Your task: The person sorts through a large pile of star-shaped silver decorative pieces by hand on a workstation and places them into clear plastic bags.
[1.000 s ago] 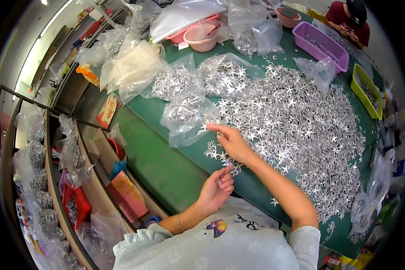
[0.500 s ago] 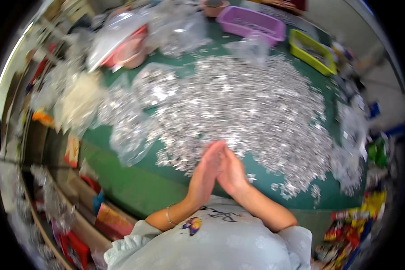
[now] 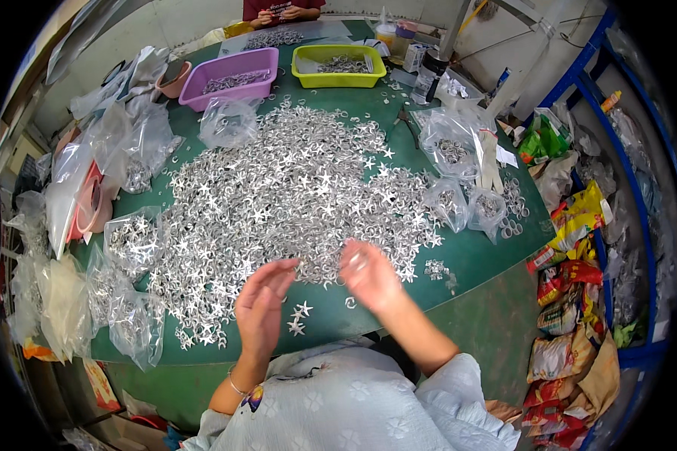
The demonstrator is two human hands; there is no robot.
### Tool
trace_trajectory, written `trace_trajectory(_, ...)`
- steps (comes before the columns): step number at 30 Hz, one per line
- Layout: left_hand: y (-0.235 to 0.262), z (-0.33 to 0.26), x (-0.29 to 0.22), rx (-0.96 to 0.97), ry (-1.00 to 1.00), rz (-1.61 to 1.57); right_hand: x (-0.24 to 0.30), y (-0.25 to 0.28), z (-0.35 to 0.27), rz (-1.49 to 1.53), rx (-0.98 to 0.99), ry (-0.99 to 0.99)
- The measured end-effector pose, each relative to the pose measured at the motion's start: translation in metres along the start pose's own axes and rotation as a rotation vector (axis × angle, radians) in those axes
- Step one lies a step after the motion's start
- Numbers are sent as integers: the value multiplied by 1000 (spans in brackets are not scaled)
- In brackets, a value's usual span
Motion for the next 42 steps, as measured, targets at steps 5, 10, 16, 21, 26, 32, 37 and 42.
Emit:
trace_trajectory(5,51,-28,3,-215,-5,-29,178,22,-24,-272,-113,527)
trace_trajectory(10,77,-50,7,-408,29,-52,249,49,-33,-116,-214,585)
trace_trajectory(16,96,-74,11,-508,71,15,250,38,-39,-228,-225,626)
trace_trajectory(21,96,-81,16,-538,168,141,249,46,-42,-315,-204,671)
trace_trajectory(26,87,-80,9,-410,235,710,190,7,-47,-532,-230,756)
trace_trajectory(32,56,-60,0,-167,320,1458,-24,-67,-15,-1773,312,6)
trace_trajectory(37,40,-67,23,30,284,1414,-68,-61,-10,-2097,508,107)
trace_trajectory(42,24,-76,37,120,306,1433,-80,-51,-19,-2268,501,84)
Point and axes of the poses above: each hand's wrist, its own z-axis towards the middle knuckle, its own y-axis out of the back of the hand, x = y × z, the point moved 7 cm from there along z, towards the middle knuckle, and after that the axes turned 13 degrees about x, right-handed, at the moved point
